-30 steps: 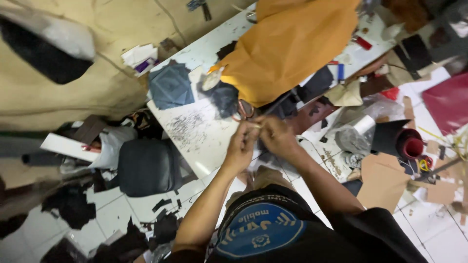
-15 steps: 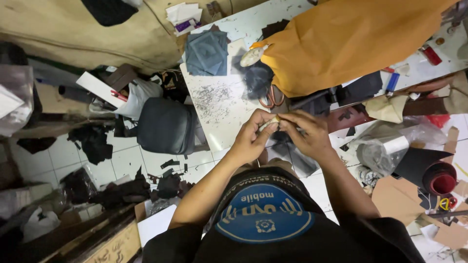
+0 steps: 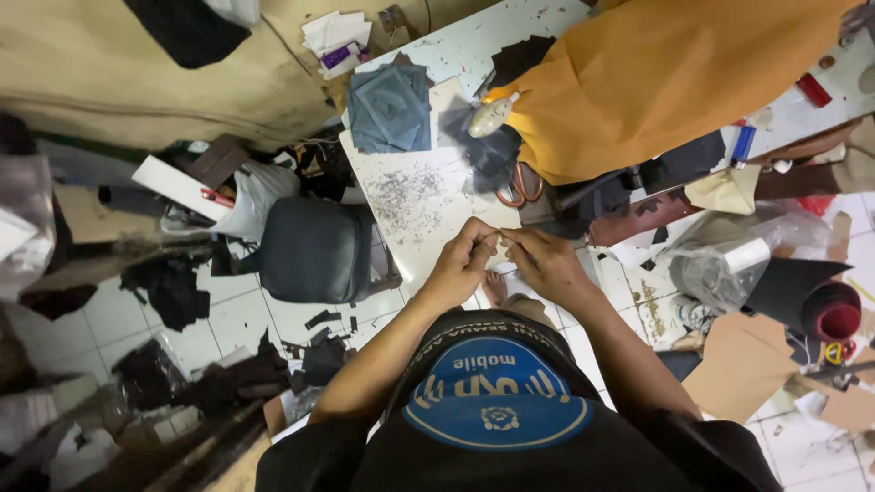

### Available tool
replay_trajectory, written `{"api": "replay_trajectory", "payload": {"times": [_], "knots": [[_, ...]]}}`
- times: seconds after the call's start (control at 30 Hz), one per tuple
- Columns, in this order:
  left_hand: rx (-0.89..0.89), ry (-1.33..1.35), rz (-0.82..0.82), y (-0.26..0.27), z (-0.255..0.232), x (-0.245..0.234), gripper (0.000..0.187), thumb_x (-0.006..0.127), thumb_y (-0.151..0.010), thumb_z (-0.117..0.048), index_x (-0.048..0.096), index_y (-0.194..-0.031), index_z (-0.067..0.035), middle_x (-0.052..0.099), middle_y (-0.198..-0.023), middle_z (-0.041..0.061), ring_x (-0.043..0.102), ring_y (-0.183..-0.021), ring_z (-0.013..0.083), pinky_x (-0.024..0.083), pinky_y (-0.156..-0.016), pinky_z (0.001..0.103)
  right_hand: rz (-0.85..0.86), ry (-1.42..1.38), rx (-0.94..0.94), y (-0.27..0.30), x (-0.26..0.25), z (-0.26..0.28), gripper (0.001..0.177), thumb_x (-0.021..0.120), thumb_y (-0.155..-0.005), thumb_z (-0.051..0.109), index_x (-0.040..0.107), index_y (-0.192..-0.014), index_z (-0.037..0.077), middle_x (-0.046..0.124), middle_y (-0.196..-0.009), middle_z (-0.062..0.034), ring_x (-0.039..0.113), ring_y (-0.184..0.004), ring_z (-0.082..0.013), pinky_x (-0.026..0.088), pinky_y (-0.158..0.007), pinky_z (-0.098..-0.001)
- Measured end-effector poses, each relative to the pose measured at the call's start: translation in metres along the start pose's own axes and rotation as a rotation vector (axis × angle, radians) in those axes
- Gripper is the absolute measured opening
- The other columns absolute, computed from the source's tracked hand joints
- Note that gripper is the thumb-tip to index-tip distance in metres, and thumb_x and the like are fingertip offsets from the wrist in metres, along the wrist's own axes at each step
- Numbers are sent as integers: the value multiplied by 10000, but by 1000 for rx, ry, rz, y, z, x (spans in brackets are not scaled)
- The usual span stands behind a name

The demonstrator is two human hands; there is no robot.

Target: Trimming the edges of square leather pieces using scissors on a workshop table

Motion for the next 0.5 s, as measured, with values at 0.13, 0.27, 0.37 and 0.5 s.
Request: {"api": "replay_trajectory", "payload": {"times": [0.13,0.27,0.37,0.5], "knots": [[23,-5,65,-13,18,-38,70,579,-1044,-74,606,-1083,-23,669,-788,137,624,-733,199,523,-690,364,1,154,-4,-23,37,10,90,658,-934,-33,724,-988,-61,738,-905,-204,736,-747,-377,579,-581,-385],[-38,15,147,-24,34,-77,96,594,-1045,-117,582,-1101,-41,684,-793,116,646,-708,186,531,-636,323,-70,357,-25,-45,75,24,61,689,-947,14,713,-896,-9,708,-803,-143,719,-667,-317,569,-544,-325],[-169,18,230,-28,43,-98,115,576,-1045,-146,563,-1099,-44,697,-816,113,660,-680,182,544,-577,285,-123,407,19,-53,96,33,119,687,-954,37,694,-836,20,669,-729,-110,692,-610,-297,544,-500,-315],[-141,-21,280,-40,75,-98,126,560,-1038,-122,554,-1087,-6,685,-819,148,642,-677,205,542,-580,328,-168,395,78,-57,107,36,173,675,-951,0,654,-780,8,617,-660,-125,654,-559,-329,508,-456,-343]]}}
Point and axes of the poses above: each hand's wrist, its own y-axis away from the middle knuckle, its own x-axis out of the palm, z = x × y, the point moved 3 cm from there along -y, towards the middle knuckle
